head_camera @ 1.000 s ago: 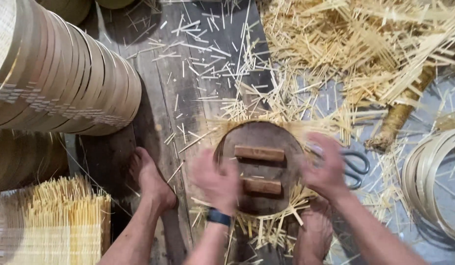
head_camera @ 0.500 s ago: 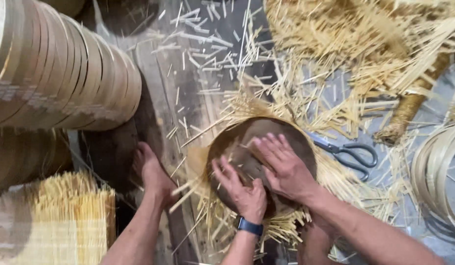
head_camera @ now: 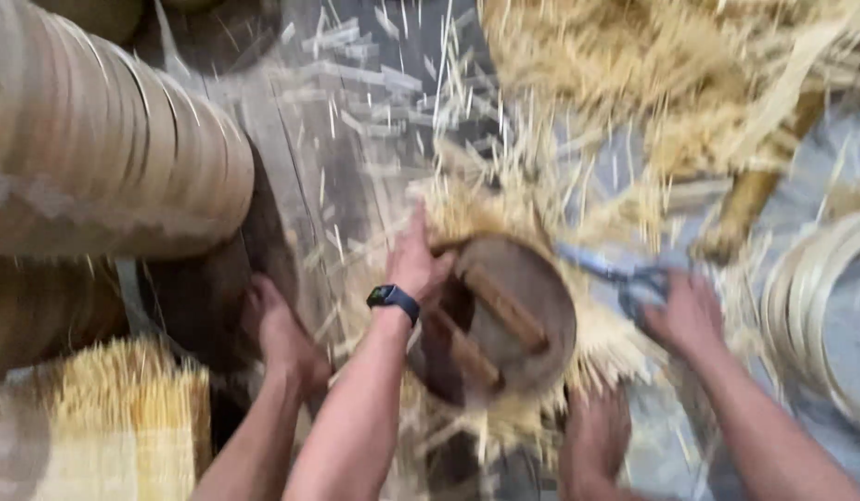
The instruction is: The person sits on the floor of a bamboo workshop, trims the protruding ends of a woven bamboo mat with scissors, fits a bent bamboo rim around the mat, presses the mat into a round wooden form, and stacks the finished round bamboo tray onto a pile of completed trays.
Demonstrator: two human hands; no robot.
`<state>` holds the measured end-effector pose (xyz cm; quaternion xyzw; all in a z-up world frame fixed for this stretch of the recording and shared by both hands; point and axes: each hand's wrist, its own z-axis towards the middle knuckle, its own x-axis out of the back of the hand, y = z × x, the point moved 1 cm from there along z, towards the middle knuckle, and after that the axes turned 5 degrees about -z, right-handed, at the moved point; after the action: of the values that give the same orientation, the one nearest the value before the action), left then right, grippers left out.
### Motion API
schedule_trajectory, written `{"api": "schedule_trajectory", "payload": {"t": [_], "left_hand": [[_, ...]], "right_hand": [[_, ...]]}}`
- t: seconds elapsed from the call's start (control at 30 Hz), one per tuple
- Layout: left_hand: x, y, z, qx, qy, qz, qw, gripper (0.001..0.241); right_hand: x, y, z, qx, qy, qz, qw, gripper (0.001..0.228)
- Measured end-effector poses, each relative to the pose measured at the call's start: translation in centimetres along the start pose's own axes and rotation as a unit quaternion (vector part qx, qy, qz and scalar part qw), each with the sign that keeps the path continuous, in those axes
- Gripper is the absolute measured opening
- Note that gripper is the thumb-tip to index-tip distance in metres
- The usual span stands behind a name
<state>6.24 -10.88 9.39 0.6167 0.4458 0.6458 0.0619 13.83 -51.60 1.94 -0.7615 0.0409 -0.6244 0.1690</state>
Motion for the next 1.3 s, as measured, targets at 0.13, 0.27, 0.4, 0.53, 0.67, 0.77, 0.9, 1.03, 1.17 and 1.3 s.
{"api": "schedule_trajectory", "payload": {"t": [0.13, 0.27, 0.4, 0.53, 0.67, 0.77, 0.9, 1.03, 1.17, 1.3], "left_hand": [[-2.7, -2.3, 5.1, -0.107, -0.104, 0.109, 0.983, 0.096], [-3.2, -2.9, 3.3, 0.032, -0.234, 0.146, 0.961, 0.096], [-1.8, 0.4, 3.9, 0.046, -0.25, 0.164, 0.953, 0.108], [-3.1, 3.4, -3.0, 0.075, -0.063, 0.105, 0.99, 0.111], [-6.6, 8.5, -10.1, 0.273, -0.027, -0.033, 0.961, 0.124], [-11.8, 5.6, -11.4, 0.078, 0.078, -0.059, 0.992, 0.124], [-11.1, 4.3, -11.6, 0.035, 0.03, -0.071, 0.996, 0.119], [-9.0, 4.4, -9.4, 0.013, -0.045, -0.046, 0.998, 0.121], [-9.3, 3.8, -10.0, -0.042, -0.045, -0.029, 0.998, 0.123], [-8.9, 3.9, -9.9, -0.014, -0.063, -0.042, 0.997, 0.124]], "right_hand": [[-3.5, 6.7, 2.2, 0.03, -0.094, -0.11, 0.989, 0.062], [-2.8, 5.6, 0.6, 0.025, -0.224, -0.099, 0.969, 0.061], [-2.7, 5.4, 2.7, 0.007, -0.286, -0.06, 0.956, 0.066], [-0.3, 3.8, 1.7, 0.007, -0.314, -0.016, 0.949, 0.052], [4.6, -1.6, 2.2, 0.1, -0.208, -0.138, 0.963, 0.066], [5.6, -6.4, 3.8, 0.202, -0.155, -0.171, 0.952, 0.07], [5.2, -9.1, 2.6, 0.166, -0.188, -0.205, 0.946, 0.067], [1.4, -5.1, 2.8, 0.114, -0.158, -0.165, 0.967, 0.051], [1.8, -5.3, 1.4, 0.145, -0.086, -0.157, 0.973, 0.047], [0.8, -9.5, 3.4, 0.165, -0.037, -0.231, 0.958, 0.06]]}}
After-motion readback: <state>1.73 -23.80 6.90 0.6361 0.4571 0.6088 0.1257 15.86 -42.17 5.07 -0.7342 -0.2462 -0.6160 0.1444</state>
